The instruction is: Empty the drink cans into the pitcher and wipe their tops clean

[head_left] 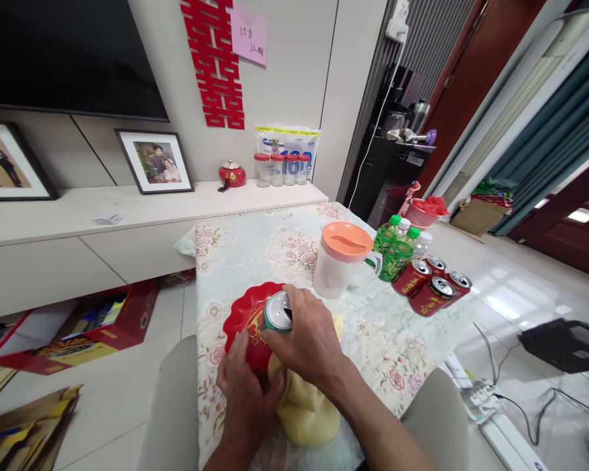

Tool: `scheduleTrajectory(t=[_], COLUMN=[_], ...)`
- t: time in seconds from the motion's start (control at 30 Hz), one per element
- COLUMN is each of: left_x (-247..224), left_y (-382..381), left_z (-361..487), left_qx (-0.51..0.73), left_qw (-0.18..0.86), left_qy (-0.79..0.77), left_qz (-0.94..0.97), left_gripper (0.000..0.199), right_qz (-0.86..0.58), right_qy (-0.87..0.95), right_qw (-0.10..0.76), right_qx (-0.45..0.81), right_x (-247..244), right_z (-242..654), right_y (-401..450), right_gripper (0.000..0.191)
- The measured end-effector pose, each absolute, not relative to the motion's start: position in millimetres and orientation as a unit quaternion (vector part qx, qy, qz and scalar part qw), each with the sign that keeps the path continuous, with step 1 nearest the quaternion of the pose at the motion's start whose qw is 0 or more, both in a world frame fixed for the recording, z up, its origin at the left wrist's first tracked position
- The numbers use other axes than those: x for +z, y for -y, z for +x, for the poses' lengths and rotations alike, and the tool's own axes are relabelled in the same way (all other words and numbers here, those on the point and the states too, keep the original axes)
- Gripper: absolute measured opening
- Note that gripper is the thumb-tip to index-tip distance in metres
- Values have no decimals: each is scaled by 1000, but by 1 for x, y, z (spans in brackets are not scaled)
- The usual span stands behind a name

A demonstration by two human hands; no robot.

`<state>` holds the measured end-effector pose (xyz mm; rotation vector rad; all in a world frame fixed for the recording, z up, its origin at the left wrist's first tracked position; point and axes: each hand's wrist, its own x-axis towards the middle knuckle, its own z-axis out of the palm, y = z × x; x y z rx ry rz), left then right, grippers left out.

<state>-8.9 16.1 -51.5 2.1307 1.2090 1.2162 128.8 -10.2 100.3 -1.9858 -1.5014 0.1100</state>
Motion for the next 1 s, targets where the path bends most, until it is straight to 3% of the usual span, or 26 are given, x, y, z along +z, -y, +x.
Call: scheduleTrajectory(t=[0.13,0.33,0.67,1.0], left_x=[-51,-60,-54,-54], left_y=[-16,-26,-24,-27], left_z=[-10,-15,-12,-13], left_qx=[417,404,430,418], left_qw=[165,155,131,133], left_qy=[-413,-401,-376,-382], left_qz=[792,807,810,814], left_gripper=[82,88,80,85], right_qz=[-757,-787,-922,-925], right_qy=[564,528,322,233], right_qw=[329,318,209,279], right_qx=[36,-10,-58,-111], right_x=[112,100,51,15], right_z=[150,197,303,340], right_y=[41,93,134,139], right_gripper=[57,64,66,81])
